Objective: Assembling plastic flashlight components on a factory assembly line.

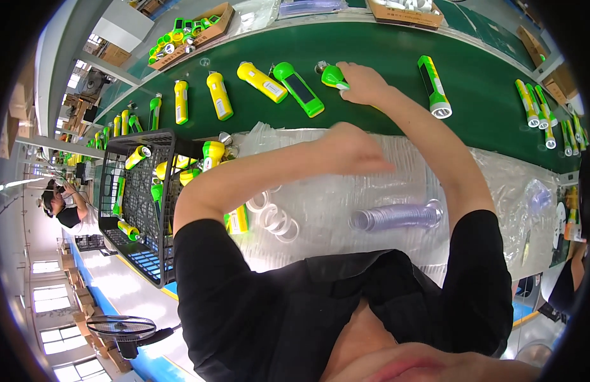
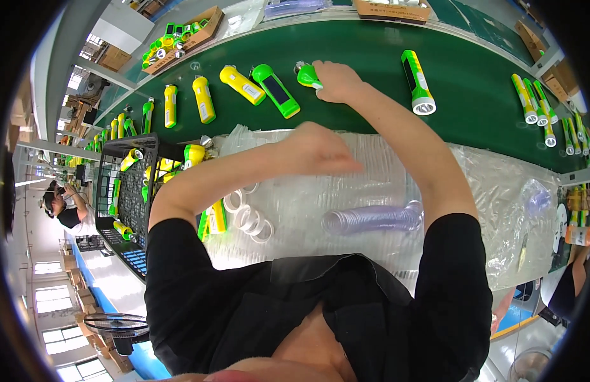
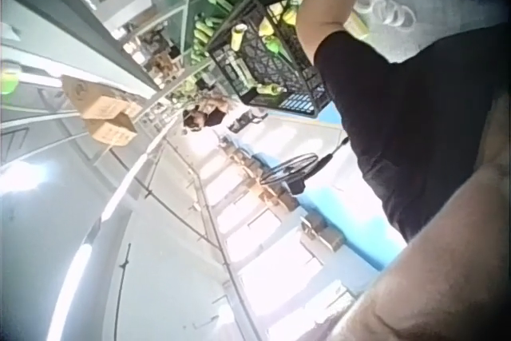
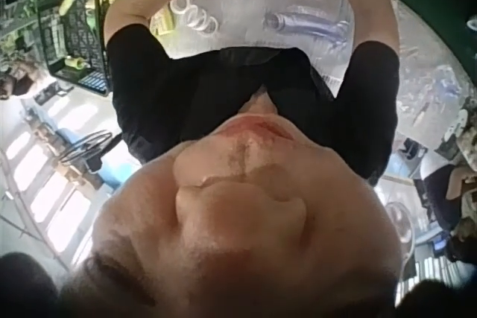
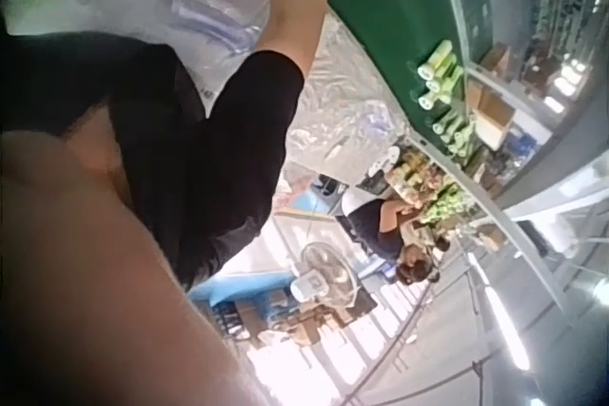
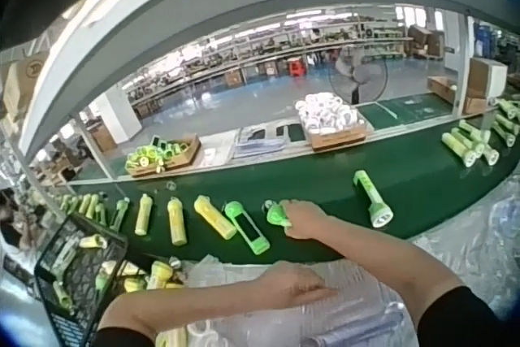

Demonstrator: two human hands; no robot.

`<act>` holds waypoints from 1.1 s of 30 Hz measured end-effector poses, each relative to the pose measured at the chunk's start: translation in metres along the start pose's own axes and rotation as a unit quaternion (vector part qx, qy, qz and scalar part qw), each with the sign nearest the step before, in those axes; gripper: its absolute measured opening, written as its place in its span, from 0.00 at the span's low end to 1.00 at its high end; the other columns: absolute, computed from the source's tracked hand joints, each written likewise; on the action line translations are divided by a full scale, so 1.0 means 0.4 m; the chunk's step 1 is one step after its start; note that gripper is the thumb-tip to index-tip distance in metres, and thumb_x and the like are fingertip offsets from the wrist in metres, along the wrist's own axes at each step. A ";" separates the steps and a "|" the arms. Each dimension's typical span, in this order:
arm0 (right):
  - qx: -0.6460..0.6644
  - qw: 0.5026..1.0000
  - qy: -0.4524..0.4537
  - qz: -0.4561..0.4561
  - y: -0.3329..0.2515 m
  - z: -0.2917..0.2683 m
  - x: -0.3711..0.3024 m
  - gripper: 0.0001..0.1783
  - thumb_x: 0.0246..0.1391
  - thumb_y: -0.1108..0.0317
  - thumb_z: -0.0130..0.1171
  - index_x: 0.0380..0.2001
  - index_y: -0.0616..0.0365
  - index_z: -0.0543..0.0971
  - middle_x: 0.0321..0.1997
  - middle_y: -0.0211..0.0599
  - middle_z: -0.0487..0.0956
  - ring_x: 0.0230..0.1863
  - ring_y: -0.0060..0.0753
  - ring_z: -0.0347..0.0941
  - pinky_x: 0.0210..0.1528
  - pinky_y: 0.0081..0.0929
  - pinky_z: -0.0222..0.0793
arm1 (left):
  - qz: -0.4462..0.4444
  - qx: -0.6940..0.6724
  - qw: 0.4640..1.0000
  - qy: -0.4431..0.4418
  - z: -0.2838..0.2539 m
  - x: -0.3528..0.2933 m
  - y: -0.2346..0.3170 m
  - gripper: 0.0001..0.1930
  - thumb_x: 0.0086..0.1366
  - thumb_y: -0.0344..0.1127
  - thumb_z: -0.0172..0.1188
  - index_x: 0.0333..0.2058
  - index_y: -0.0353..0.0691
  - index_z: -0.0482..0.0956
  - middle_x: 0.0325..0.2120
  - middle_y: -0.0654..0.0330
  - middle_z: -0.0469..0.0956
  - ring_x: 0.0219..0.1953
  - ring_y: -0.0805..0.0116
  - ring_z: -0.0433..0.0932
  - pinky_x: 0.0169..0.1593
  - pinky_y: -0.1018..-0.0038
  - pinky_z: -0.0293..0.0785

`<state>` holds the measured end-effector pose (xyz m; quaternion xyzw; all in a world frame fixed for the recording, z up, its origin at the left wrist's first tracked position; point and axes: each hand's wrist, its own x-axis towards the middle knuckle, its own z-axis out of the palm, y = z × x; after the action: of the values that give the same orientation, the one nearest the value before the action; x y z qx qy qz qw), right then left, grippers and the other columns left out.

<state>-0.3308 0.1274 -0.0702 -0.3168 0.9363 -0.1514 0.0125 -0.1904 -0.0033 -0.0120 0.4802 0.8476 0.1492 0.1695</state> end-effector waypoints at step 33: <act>0.715 0.691 -0.013 0.103 -0.580 0.027 -0.837 0.25 0.65 0.50 0.53 0.55 0.57 0.66 0.38 0.37 0.75 0.35 0.27 0.73 0.38 0.27 0.71 | 0.190 0.009 0.907 0.377 0.257 -0.294 0.350 0.34 0.67 0.66 0.42 0.49 0.39 0.79 0.46 0.55 0.78 0.48 0.54 0.75 0.53 0.64 0.69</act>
<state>0.0749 0.1495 -0.0371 -0.1156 0.5714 -0.7686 0.2632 0.0173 -0.0264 -0.0293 0.5415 0.7424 0.3410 -0.1983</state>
